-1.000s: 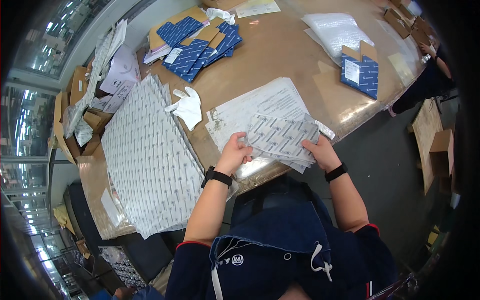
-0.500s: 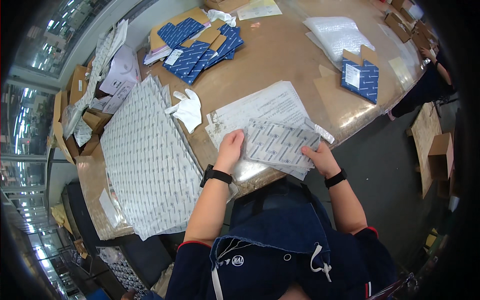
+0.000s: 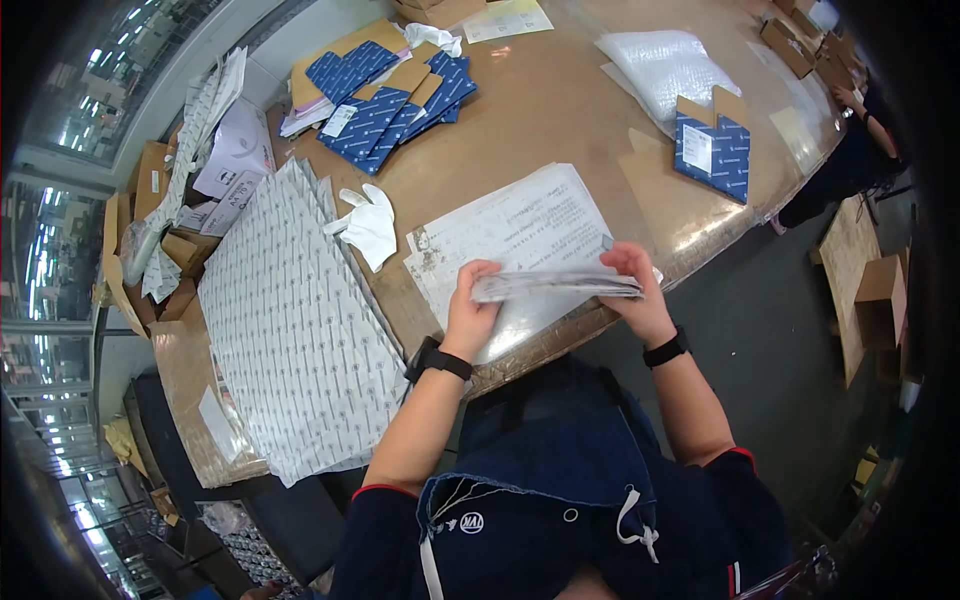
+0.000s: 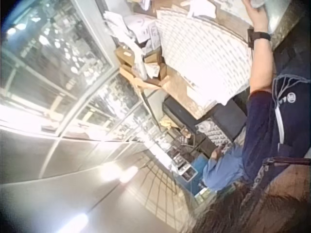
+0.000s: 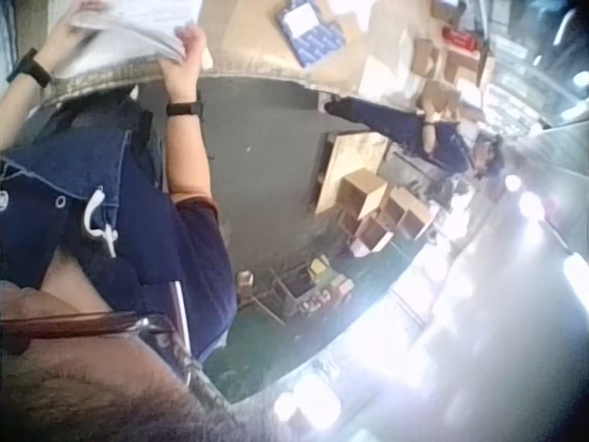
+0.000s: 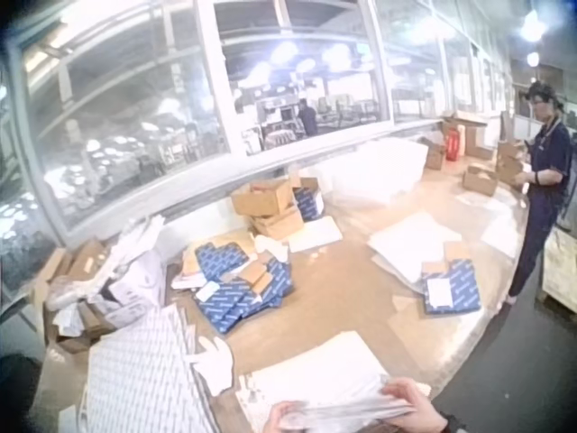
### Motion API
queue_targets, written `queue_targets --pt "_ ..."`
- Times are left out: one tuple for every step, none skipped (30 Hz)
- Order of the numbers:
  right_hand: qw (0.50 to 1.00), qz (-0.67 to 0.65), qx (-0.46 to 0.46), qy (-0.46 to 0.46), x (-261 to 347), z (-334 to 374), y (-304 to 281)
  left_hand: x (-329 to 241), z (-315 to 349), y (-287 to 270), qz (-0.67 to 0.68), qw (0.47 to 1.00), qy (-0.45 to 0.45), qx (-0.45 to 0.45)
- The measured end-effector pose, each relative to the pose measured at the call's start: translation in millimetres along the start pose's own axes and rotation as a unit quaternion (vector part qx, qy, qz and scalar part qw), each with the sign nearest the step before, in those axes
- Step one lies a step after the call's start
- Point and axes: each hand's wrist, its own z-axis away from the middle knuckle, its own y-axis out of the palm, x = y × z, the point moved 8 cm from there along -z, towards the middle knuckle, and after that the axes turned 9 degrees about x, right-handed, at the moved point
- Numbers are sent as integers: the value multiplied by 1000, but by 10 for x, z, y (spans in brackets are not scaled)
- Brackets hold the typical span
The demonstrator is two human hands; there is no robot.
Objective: Organizing and packing small white slips into plastic bags and boxes at a warehouse workstation.
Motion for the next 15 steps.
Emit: queue_targets --pt "1000 -10 -2 12 -74 -9 -7 106 7 18 35 999 -32 -20" --pt "1000 -9 -2 11 -75 -9 -15 153 -6 35 36 999 -31 -20" --pt "1000 0 -16 23 -68 13 -16 139 2 46 32 999 -28 -25" --pt "999 9 -31 35 -44 28 -14 125 14 49 28 999 -25 -30" --pt "996 -64 -56 32 -6 44 4 157 52 57 61 996 -52 -27" --pt "996 -64 -56 33 -8 47 -10 151 58 63 62 996 -53 -27" --pt "996 -68 -45 29 -8 50 -19 63 61 61 17 999 -8 -31" --pt "996 -73 -33 25 -11 53 -27 -22 76 70 -28 998 37 -35" --pt "997 -72 -34 24 -47 67 -46 36 99 105 -27 998 39 -35" --pt "997 -54 -25 52 -165 71 -37 181 124 147 7 999 11 -32" --pt "996 -36 -16 80 -239 63 -32 330 138 174 40 999 -16 -29" --pt "996 -37 -17 83 -240 75 -46 298 135 189 41 999 -19 -28" --pt "998 -17 0 63 -182 61 -39 208 126 169 37 998 15 -47" --pt "999 3 17 43 -140 64 -20 121 138 150 33 996 49 -65" --pt "997 -19 7 69 -175 60 -26 108 128 145 25 996 45 -72"
